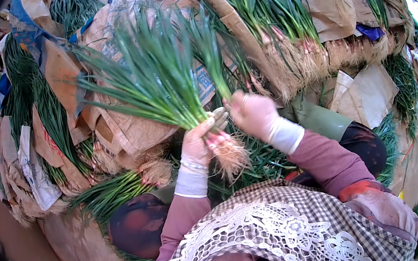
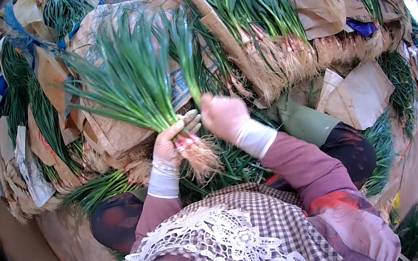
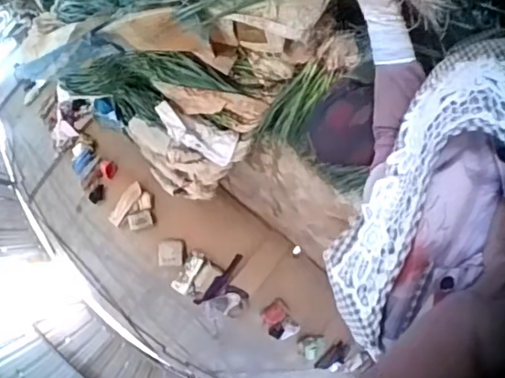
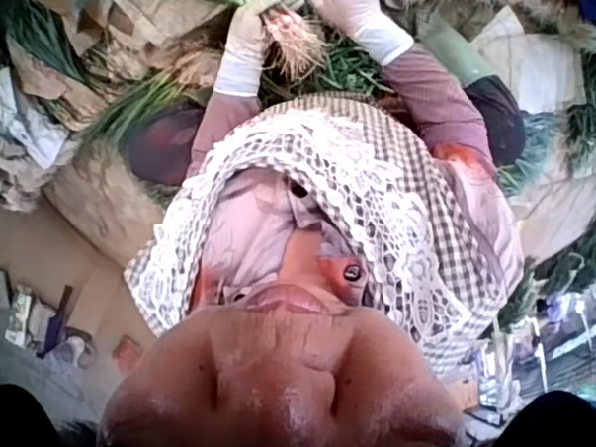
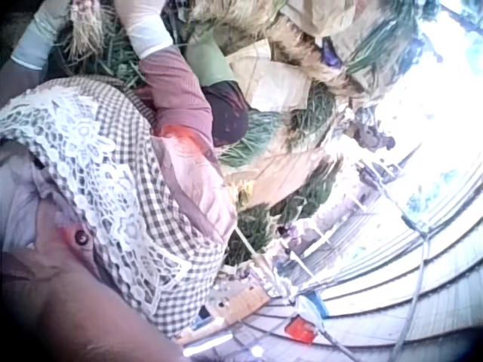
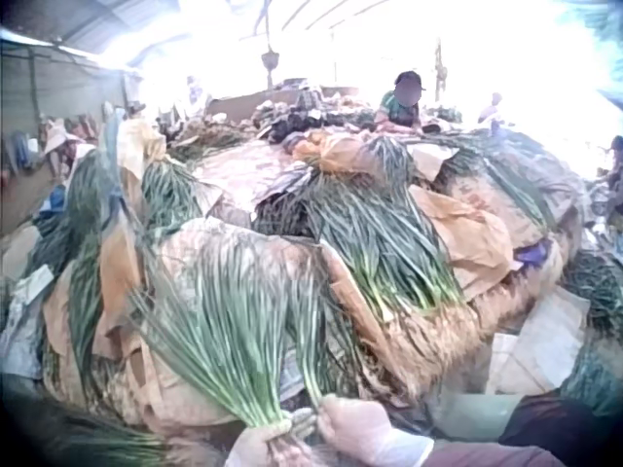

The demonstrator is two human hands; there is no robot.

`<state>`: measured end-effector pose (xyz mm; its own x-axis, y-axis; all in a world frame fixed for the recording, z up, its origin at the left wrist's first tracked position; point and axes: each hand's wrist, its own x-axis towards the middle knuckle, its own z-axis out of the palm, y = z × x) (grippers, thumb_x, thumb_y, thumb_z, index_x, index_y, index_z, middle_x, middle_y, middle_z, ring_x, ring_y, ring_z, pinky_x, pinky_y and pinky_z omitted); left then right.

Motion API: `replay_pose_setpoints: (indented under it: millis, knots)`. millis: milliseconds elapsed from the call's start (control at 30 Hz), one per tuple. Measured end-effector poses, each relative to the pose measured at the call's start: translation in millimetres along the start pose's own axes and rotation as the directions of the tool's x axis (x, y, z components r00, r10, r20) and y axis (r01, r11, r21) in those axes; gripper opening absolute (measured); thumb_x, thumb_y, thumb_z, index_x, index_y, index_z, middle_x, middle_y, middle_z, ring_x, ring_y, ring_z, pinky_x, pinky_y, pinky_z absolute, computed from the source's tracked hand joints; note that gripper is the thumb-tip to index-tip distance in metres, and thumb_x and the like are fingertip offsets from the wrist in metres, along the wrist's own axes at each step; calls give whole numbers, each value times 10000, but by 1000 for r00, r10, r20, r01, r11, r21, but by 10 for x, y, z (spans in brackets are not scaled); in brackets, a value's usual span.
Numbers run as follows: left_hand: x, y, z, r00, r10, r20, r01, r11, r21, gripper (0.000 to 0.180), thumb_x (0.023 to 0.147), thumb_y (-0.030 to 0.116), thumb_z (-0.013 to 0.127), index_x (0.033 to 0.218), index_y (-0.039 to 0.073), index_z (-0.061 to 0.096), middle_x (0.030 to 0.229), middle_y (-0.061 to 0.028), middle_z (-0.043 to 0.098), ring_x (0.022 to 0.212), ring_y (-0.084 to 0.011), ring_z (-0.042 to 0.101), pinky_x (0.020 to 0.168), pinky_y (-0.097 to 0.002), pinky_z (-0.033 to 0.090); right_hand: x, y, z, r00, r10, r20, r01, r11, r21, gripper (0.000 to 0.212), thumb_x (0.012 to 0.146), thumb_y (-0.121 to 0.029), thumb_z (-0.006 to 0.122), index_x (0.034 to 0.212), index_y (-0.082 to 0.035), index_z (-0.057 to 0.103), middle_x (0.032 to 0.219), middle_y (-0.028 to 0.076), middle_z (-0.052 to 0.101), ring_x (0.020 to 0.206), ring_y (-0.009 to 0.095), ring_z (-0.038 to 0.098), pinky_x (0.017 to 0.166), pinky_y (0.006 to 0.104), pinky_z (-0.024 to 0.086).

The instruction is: The person sorts green onions by hand, peeling away outer leaves and organizing them into bundles while sitting among large piles of produce on a tarp.

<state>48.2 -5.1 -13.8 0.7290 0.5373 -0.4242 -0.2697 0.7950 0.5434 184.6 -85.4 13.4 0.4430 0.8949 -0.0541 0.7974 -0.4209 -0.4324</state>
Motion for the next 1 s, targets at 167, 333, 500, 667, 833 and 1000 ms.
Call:
replay_pose_setpoints:
  millis: [167,333,500,667,833,1000]
  knots:
    - [-41,-124,-282,997,-77,7,76,989,129,224,764,69,492,967,-24,498,795,-139,577,670,-247,571,592,-326,492,38,225,14,691,-439,574,57,825,562,323,734,-329,568,912,-60,546,649,23,566,627,156,549,573,277,438]
    - [-72,-133,-213,956,-3,292,34,995,-99,188,765,122,519,912,18,466,820,-71,481,756,-197,481,747,-345,410,238,365,478,715,-300,632,-658,18,753,416,849,-428,380,864,-54,563,525,-49,410,473,46,394,426,190,321]
    - [-89,-65,-196,911,-50,408,104,988,-110,219,754,136,543,921,17,465,799,-54,470,751,-179,469,755,-341,400,134,-194,386,829,-247,502,-554,-485,676,327,847,-347,434,701,-65,510,491,8,472,430,99,484,391,238,383]
    - [-120,-143,-91,998,-18,56,9,989,146,180,763,97,532,897,-18,500,742,-80,532,690,-208,547,617,-311,459,250,-59,628,994,105,9,-100,919,380,202,792,-210,470,878,-58,571,754,154,597,688,300,582,616,367,455]
    - [-104,-169,-141,994,11,-113,18,968,251,144,762,62,520,881,-18,527,738,-108,570,688,-245,583,605,-331,494,241,526,776,801,162,577,-109,986,-125,188,702,-194,553,812,-55,613,735,135,606,667,261,592,597,367,462]
    - [-29,-195,-295,986,-115,-117,139,967,216,215,751,67,529,938,-39,521,791,-132,585,702,-247,583,643,-355,497,270,658,444,700,12,714,-45,999,27,242,734,-303,519,790,-87,613,676,80,609,600,208,578,615,323,459]
